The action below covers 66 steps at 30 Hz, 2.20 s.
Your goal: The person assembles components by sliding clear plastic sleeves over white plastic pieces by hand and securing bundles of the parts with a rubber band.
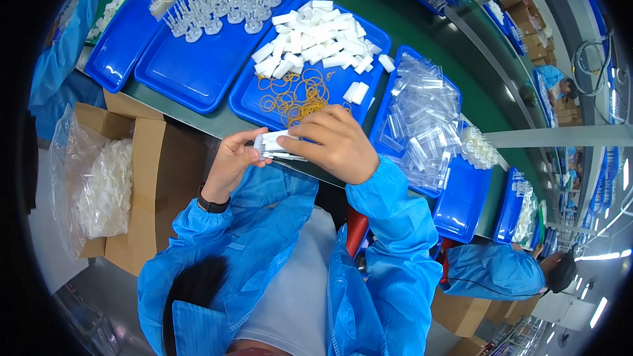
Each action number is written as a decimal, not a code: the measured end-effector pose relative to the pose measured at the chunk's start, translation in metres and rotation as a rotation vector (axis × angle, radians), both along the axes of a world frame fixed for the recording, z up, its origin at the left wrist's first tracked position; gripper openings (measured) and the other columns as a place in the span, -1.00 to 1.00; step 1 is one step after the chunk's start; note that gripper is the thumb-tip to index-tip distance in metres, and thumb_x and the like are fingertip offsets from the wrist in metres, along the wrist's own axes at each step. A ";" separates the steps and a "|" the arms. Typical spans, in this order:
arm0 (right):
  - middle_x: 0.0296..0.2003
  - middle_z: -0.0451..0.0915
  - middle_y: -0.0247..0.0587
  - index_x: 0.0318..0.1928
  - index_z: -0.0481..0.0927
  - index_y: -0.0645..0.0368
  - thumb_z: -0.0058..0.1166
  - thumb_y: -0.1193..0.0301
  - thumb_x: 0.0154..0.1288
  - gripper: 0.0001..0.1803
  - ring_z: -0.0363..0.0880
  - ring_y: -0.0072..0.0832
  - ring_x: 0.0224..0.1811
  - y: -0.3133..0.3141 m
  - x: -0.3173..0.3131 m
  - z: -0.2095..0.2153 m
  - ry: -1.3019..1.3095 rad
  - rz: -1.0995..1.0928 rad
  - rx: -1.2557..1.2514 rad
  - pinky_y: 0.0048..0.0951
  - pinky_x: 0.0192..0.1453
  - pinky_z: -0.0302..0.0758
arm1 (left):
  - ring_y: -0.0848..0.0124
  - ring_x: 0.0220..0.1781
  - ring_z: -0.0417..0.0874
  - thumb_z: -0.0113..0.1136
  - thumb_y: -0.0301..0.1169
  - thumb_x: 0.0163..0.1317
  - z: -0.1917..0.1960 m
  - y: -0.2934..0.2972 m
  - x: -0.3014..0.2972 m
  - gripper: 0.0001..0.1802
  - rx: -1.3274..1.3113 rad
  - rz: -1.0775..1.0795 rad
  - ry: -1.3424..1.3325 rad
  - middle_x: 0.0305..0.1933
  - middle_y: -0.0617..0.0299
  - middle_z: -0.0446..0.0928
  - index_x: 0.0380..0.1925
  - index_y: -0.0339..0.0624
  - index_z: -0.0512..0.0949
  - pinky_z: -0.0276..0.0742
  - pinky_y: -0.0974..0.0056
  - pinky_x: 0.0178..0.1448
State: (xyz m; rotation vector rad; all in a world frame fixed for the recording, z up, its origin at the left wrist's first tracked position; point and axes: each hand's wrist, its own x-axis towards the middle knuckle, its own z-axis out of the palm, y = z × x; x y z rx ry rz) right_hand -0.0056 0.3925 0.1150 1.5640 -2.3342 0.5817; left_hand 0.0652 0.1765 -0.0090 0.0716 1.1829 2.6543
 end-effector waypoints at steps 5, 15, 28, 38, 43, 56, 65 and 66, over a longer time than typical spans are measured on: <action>-0.25 0.64 -0.39 -0.16 0.70 -0.01 0.29 0.39 -0.05 -0.66 0.58 -0.47 -0.16 -0.007 -0.002 -0.013 -0.013 0.099 0.004 -0.42 -0.12 0.38 | 0.33 -0.18 0.70 0.21 -0.53 0.23 0.004 -0.001 0.002 -0.56 -0.041 -0.066 -0.052 -0.08 0.05 0.60 0.12 -0.36 0.45 0.68 0.39 -0.12; -0.03 0.59 -0.20 0.05 0.57 0.08 0.14 0.49 0.10 -0.57 0.45 -0.17 0.09 0.047 -0.064 -0.032 -0.080 -0.511 0.202 -0.18 0.16 0.35 | 0.29 -0.14 0.66 0.02 -0.35 0.39 -0.010 -0.016 0.003 -0.53 0.080 0.042 -0.119 0.06 -0.02 0.51 0.23 -0.32 0.29 0.68 0.37 -0.15; -0.30 0.59 -0.37 -0.35 0.61 -0.04 0.28 0.29 0.01 -0.83 0.49 -0.37 -0.06 0.062 -0.089 -0.079 -0.034 -0.596 0.226 -0.24 -0.03 0.28 | 0.30 -0.16 0.67 -0.05 -0.29 0.44 -0.011 -0.012 0.001 -0.55 0.126 0.037 -0.120 0.05 -0.05 0.51 0.21 -0.32 0.26 0.70 0.39 -0.16; -0.43 0.60 -0.28 -0.35 0.54 0.03 0.19 0.38 0.08 -0.89 0.56 -0.31 -0.26 0.053 -0.086 -0.072 -0.157 -0.496 0.069 -0.31 -0.06 0.29 | 0.36 -0.26 0.69 0.01 -0.26 0.41 -0.009 -0.011 0.001 -0.45 0.082 0.040 -0.155 -0.02 -0.06 0.56 0.22 -0.48 0.26 0.71 0.44 -0.25; -0.40 0.60 -0.28 -0.35 0.54 0.01 0.06 0.43 0.13 -0.95 0.56 -0.32 -0.25 0.053 -0.085 -0.071 -0.150 -0.514 -0.002 -0.29 -0.08 0.28 | 0.36 -0.27 0.69 0.01 -0.26 0.41 -0.008 -0.010 0.000 -0.45 0.102 0.045 -0.149 -0.01 -0.06 0.55 0.23 -0.48 0.25 0.71 0.45 -0.25; -0.30 0.61 -0.12 -0.15 0.59 0.19 0.18 0.46 0.13 -0.76 0.58 -0.34 -0.21 0.066 -0.082 -0.071 -0.882 -0.492 -0.227 -0.29 -0.09 0.50 | 0.36 -0.23 0.69 0.00 -0.26 0.41 -0.009 -0.011 0.000 -0.45 0.103 0.040 -0.149 0.00 -0.08 0.55 0.24 -0.47 0.24 0.71 0.45 -0.25; -0.29 0.63 -0.15 -0.19 0.65 0.17 0.25 0.45 0.07 -0.76 0.55 -0.19 -0.16 0.063 -0.080 -0.071 -0.423 -0.667 0.011 -0.23 -0.01 0.48 | 0.34 -0.21 0.69 0.02 -0.25 0.40 -0.011 -0.011 0.001 -0.42 0.124 0.040 -0.148 0.03 -0.09 0.53 0.26 -0.46 0.22 0.71 0.44 -0.23; -0.29 0.63 -0.15 -0.19 0.65 0.17 0.25 0.45 0.07 -0.76 0.55 -0.19 -0.16 0.062 -0.079 -0.072 -0.424 -0.665 0.011 -0.23 -0.01 0.48 | 0.33 -0.20 0.69 0.02 -0.25 0.40 -0.010 -0.012 0.001 -0.42 0.138 0.046 -0.156 0.05 -0.10 0.52 0.27 -0.45 0.21 0.71 0.44 -0.22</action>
